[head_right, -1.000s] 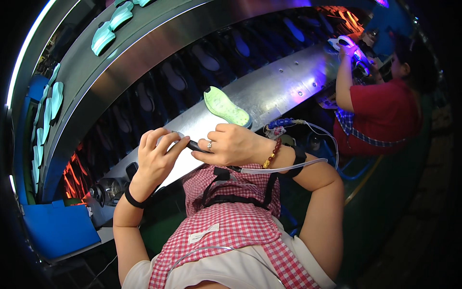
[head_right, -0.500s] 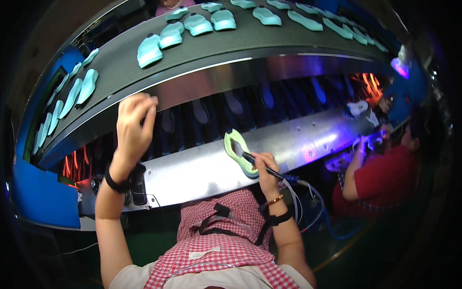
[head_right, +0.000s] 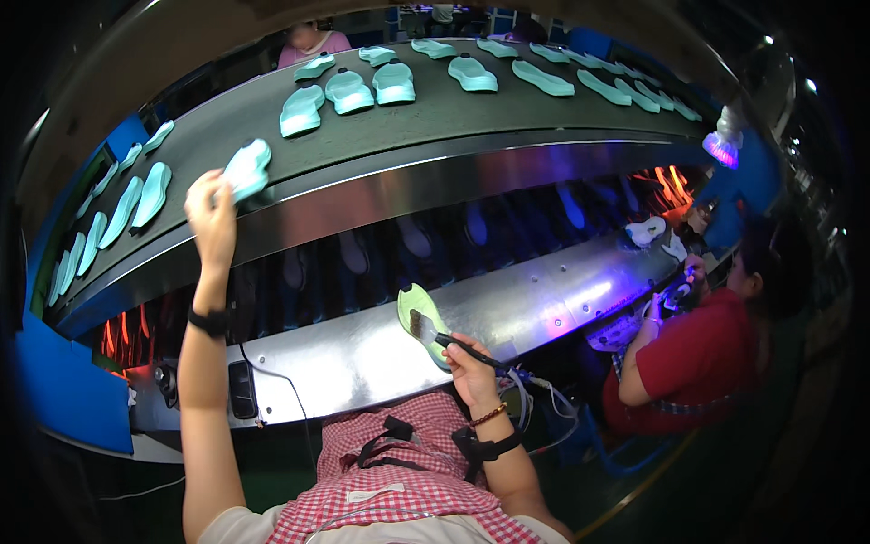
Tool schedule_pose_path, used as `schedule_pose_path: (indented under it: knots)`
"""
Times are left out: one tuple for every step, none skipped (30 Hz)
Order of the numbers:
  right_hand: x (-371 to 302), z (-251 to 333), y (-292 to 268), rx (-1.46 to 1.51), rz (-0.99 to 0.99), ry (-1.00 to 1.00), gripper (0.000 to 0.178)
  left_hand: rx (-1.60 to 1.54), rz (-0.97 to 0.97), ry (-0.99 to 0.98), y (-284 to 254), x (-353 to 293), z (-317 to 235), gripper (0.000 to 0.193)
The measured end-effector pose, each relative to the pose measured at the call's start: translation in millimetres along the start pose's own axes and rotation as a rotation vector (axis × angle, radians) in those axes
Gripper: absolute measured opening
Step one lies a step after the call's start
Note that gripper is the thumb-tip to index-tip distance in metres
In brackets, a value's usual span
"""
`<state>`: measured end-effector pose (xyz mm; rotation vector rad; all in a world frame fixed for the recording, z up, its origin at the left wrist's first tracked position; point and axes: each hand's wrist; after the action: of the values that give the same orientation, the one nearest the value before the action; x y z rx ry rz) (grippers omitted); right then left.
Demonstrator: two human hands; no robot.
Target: Apply adhesive to the surface of shoe soles using a handheld brush on a production line.
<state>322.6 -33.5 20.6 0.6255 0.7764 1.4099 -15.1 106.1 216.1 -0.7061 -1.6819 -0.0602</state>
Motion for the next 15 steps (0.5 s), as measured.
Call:
schedule_pose_path:
  knots:
    - [5,1,-3,-0.021,-0.031,0.034,0.022,-0.236,-0.198,-0.185,-4,-17,-5,0.016]
    - [15,0,-3,-0.042,-0.06,0.075,0.022,-0.49,-0.409,-0.315,-6,-31,-7,0.019]
    - [21,-1,-4,-0.06,-0.065,0.084,0.021,-0.756,-0.442,-0.563,-12,-39,-22,0.021]
    - [29,-4,-8,-0.051,-0.039,0.056,0.02,-1.015,-0.469,-0.823,-17,-45,-32,0.025]
    - [36,-11,-4,-0.062,-0.03,0.048,0.02,-1.185,-0.161,-0.963,-30,-61,-18,0.028]
    - [44,-21,-6,-0.067,-0.006,0.042,0.021,-1.342,0.153,-1.099,-43,-80,4,0.032]
    - [47,-34,-3,-0.064,-0.009,0.05,0.02,-1.432,0.228,-1.246,-50,-103,20,0.036]
    - [45,-40,1,-0.062,-0.014,0.051,0.02,-1.501,0.312,-1.181,-60,-135,46,0.041]
    - [49,-43,4,-0.061,-0.028,0.057,0.02,-1.46,0.302,-1.083,-66,-159,46,0.046]
    - [49,-41,7,-0.068,-0.004,0.085,0.02,-1.399,0.289,-0.968,-78,-172,28,0.051]
    - [52,-43,8,-0.093,0.006,0.107,0.019,-1.54,0.317,-0.965,-74,-183,9,0.061]
    - [53,-45,10,-0.086,-0.001,0.114,0.019,-1.671,0.347,-0.959,-72,-190,-11,0.071]
    - [54,-48,10,-0.108,0.031,0.136,0.019,-1.785,0.435,-1.095,-72,-205,-15,0.077]
    - [55,-53,14,-0.128,0.068,0.163,0.018,-1.892,0.52,-1.233,-69,-225,-11,0.083]
    - [54,-61,23,-0.141,0.103,0.18,0.02,-2.031,0.5,-1.376,-63,-250,-3,0.084]
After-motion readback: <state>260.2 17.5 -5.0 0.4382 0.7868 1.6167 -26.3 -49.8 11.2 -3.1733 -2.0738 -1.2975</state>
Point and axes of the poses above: each hand's wrist, its own x-axis towards the middle knuckle, its own y-axis out of the palm, z = x × y, and after that the axes turned 2 degrees about z, right-handed
